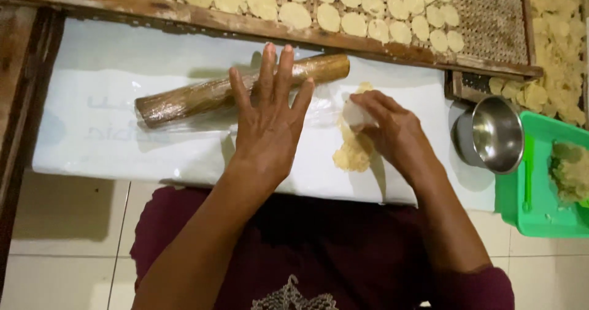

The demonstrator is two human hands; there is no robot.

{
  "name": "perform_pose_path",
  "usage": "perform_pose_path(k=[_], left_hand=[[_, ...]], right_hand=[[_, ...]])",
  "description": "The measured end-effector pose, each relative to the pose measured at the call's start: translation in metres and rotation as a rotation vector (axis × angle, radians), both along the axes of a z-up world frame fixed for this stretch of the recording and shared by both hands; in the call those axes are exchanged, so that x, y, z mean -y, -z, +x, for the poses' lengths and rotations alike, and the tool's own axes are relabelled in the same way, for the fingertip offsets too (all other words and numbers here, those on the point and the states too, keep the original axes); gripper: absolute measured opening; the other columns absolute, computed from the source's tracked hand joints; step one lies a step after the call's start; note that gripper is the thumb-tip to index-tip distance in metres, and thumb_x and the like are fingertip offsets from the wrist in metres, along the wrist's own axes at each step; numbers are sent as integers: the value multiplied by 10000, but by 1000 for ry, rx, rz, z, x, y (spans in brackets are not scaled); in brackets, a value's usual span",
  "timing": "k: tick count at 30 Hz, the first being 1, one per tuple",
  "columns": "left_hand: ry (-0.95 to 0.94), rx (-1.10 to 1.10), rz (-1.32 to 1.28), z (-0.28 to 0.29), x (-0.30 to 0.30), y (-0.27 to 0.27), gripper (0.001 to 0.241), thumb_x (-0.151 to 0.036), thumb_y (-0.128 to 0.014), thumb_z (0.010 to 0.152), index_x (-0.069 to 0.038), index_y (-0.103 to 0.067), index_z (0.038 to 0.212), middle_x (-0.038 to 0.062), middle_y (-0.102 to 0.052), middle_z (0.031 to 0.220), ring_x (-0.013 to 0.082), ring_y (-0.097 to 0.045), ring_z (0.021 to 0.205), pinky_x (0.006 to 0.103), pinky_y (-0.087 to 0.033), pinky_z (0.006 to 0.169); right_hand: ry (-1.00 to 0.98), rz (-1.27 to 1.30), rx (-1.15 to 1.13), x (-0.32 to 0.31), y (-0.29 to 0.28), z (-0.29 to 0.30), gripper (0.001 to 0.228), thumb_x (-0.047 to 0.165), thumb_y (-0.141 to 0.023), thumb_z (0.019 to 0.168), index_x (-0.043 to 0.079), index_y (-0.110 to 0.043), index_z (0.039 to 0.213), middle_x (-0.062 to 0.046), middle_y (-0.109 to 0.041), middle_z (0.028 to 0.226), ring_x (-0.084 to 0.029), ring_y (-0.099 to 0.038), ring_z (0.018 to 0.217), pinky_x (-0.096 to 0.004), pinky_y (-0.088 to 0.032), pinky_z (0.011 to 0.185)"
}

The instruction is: Rolling out small pieces of dough into thin discs and placing them onto a large mesh tray for drying.

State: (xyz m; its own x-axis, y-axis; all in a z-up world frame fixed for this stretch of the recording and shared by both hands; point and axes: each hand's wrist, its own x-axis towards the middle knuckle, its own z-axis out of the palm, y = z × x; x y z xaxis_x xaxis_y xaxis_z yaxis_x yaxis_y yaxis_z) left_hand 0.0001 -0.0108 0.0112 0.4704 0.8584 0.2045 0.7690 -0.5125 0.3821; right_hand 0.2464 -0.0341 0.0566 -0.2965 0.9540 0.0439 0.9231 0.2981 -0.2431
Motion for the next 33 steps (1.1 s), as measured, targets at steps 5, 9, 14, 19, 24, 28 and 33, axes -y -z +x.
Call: perform_pose_path(k=[5,9,14,19,24,28,33], left_hand=[[-10,-13,22,-2,3,4,863,153,-573,657,-48,-483,1491,328,38,1657,480,184,1499,828,81,1067],[-13,-77,-21,4,2,3,868,167,-579,620,-62,-485,1452,327,-3,1654,518,134,1497,841,27,1070],[25,-50,-91,-3,-1,-1,894,139,-555,662,-83,-395,1513,276,76,1658,458,193,1489,810,102,1070],[35,3,-65,-7,0,-5,784,-6,-658,732,-46,-437,1483,303,48,1662,470,182,1496,812,95,1068],[35,-103,-82,2,-4,5,901,-83,-698,697,-86,-367,1535,307,103,1655,470,243,1474,808,114,1052],[8,-114,-38,5,-2,2,862,-105,-701,718,-81,-396,1524,300,71,1671,467,225,1493,794,109,1071],[40,-77,-105,11,-3,-6,889,219,-561,624,-56,-443,1462,293,43,1670,459,200,1494,805,98,1078]], right_hand=[[43,-79,30,1,-16,-18,657,9,-798,740,162,-649,1361,-102,-674,1312,-309,-728,892,-420,-590,779],[43,-54,-55,5,-18,-12,615,6,-788,742,141,-657,1328,-82,-678,1330,-305,-713,980,-408,-560,825],[306,-161,-167,2,-33,30,604,2,-760,818,146,-601,1382,-108,-605,1438,-308,-686,1038,-373,-608,827],[307,-79,-34,15,-14,79,567,34,-737,834,138,-608,1376,-168,-550,1476,-350,-628,1146,-422,-561,833],[425,-194,109,12,-13,76,613,63,-723,833,237,-594,1407,-71,-529,1506,-319,-597,1210,-468,-512,939],[238,-60,207,11,3,86,734,99,-753,802,257,-533,1485,-95,-464,1567,-390,-403,1426,-559,-384,1107],[97,66,187,-14,15,54,420,15,-565,971,290,-709,1255,5,-436,1605,-337,-265,1513,-574,-189,1246]])
